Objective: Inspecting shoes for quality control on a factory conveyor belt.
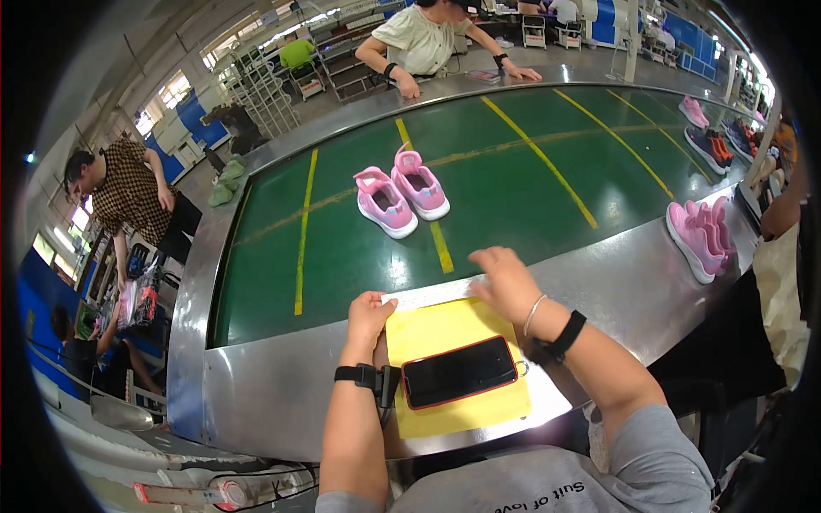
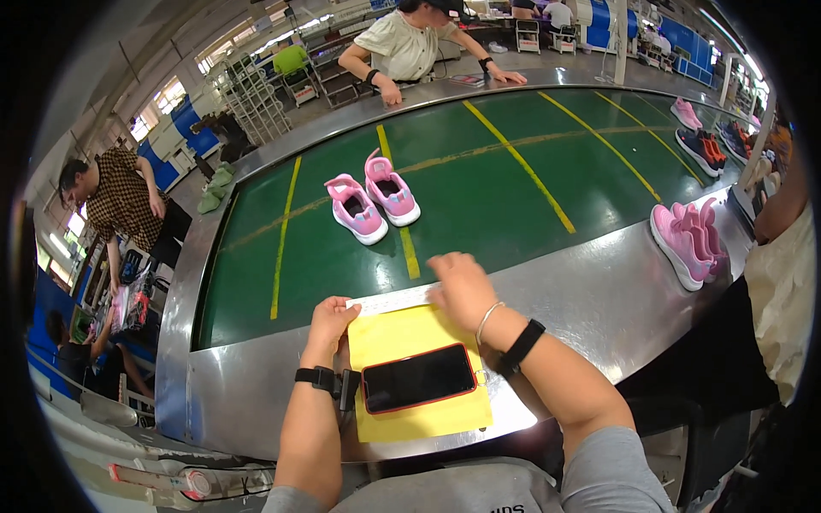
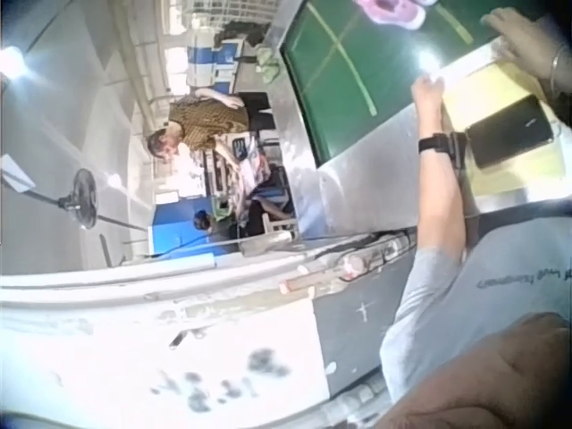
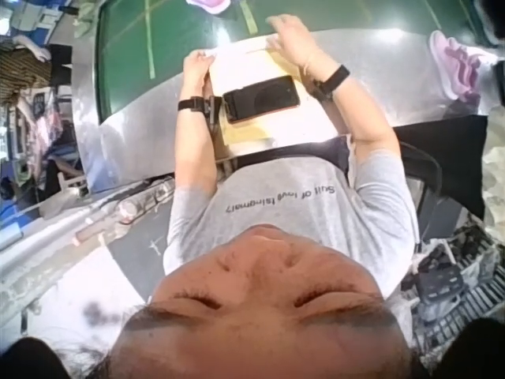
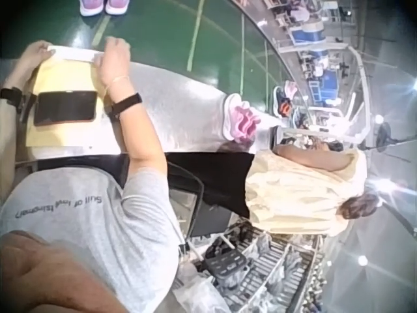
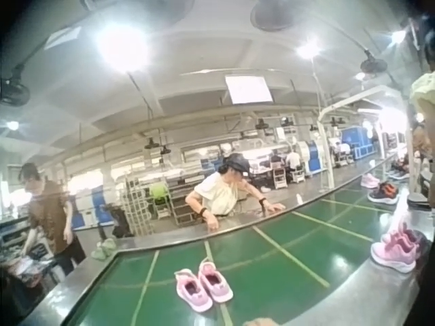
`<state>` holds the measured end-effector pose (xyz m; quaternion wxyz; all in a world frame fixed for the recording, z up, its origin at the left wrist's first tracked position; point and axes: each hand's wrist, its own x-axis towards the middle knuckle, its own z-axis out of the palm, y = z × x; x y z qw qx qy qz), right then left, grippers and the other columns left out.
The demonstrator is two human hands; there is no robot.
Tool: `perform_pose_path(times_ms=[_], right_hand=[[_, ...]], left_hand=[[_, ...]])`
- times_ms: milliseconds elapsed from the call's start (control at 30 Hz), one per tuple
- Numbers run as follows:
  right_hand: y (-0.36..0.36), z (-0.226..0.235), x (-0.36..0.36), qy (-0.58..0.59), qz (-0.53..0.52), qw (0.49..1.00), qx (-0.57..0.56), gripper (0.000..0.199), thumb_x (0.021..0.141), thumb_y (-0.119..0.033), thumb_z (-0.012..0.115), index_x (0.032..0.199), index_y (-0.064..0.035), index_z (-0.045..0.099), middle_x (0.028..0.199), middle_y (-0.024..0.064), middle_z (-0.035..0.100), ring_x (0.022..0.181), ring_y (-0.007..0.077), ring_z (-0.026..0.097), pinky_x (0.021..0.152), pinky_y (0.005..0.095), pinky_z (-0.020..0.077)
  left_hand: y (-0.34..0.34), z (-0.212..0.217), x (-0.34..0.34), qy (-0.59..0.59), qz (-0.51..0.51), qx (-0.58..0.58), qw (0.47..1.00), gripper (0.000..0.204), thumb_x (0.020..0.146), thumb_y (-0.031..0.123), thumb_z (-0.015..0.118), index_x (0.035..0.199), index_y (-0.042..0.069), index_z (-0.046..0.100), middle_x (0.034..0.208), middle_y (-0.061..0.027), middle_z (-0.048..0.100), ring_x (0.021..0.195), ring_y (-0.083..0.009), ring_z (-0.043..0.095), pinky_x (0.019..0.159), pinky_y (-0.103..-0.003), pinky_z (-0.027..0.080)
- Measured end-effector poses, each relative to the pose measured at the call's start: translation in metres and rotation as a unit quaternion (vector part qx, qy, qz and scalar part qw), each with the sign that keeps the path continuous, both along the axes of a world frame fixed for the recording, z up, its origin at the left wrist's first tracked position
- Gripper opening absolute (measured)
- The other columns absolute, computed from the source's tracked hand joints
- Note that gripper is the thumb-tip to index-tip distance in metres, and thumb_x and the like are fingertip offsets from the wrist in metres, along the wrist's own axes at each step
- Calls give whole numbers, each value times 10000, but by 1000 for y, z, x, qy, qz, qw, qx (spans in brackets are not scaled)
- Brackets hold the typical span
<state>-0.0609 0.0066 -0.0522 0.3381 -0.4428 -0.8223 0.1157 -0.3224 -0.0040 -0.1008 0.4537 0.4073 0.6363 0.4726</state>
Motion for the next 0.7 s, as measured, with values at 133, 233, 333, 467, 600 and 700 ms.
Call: perform_pose_path(times_ms=[133, 233, 333, 467, 600, 700], right_hand=[[-56, 13, -23, -74, 293, 952, -37, 653, 649, -324, 693, 1161, 5, 458, 1115, 223, 479, 1059, 354, 446, 894, 405, 356], [-78, -13, -26, -166, 314, 934, -32, 726, 625, -330, 708, 1209, -4, 426, 1140, 208, 457, 1083, 331, 431, 891, 394, 350], [-87, -8, -22, -187, 316, 929, -53, 759, 619, -330, 700, 1239, -18, 392, 1181, 201, 424, 1088, 338, 426, 898, 411, 351], [-97, -4, -16, -190, 345, 916, -77, 720, 613, -290, 696, 1222, -34, 410, 1134, 181, 441, 1042, 333, 446, 887, 412, 355], [-97, 7, -14, -164, 351, 920, -63, 685, 629, -261, 692, 1219, -48, 416, 1108, 176, 447, 1040, 316, 434, 891, 396, 349], [-83, 14, -24, -135, 310, 940, -52, 673, 639, -274, 693, 1210, -40, 425, 1105, 179, 455, 1045, 332, 433, 895, 407, 351]], left_hand=[[4, -5, -8, -2, -4, 25, 1000, 136, 761, -15, 627, 855, -16, 528, 734, -67, 603, 620, -110, 569, 565, -224, 470], [2, -2, -9, 8, 0, 3, 1000, 137, 761, -5, 632, 842, -12, 522, 717, -59, 595, 615, -103, 562, 555, -217, 463], [-10, 10, -5, 51, -39, -10, 998, 148, 755, 12, 644, 819, -5, 512, 683, -52, 584, 551, -86, 539, 488, -196, 433], [-26, 19, -9, 42, -71, -49, 995, 169, 750, 37, 659, 808, -8, 507, 638, -48, 571, 450, -60, 485, 370, -176, 358], [-32, 20, -13, 82, -85, -72, 990, 189, 748, 59, 670, 811, -19, 509, 626, -52, 566, 417, -57, 467, 337, -173, 343], [-37, 20, -15, 53, -63, -77, 994, 198, 741, 62, 677, 810, -21, 511, 623, -56, 565, 410, -59, 464, 342, -171, 350]])
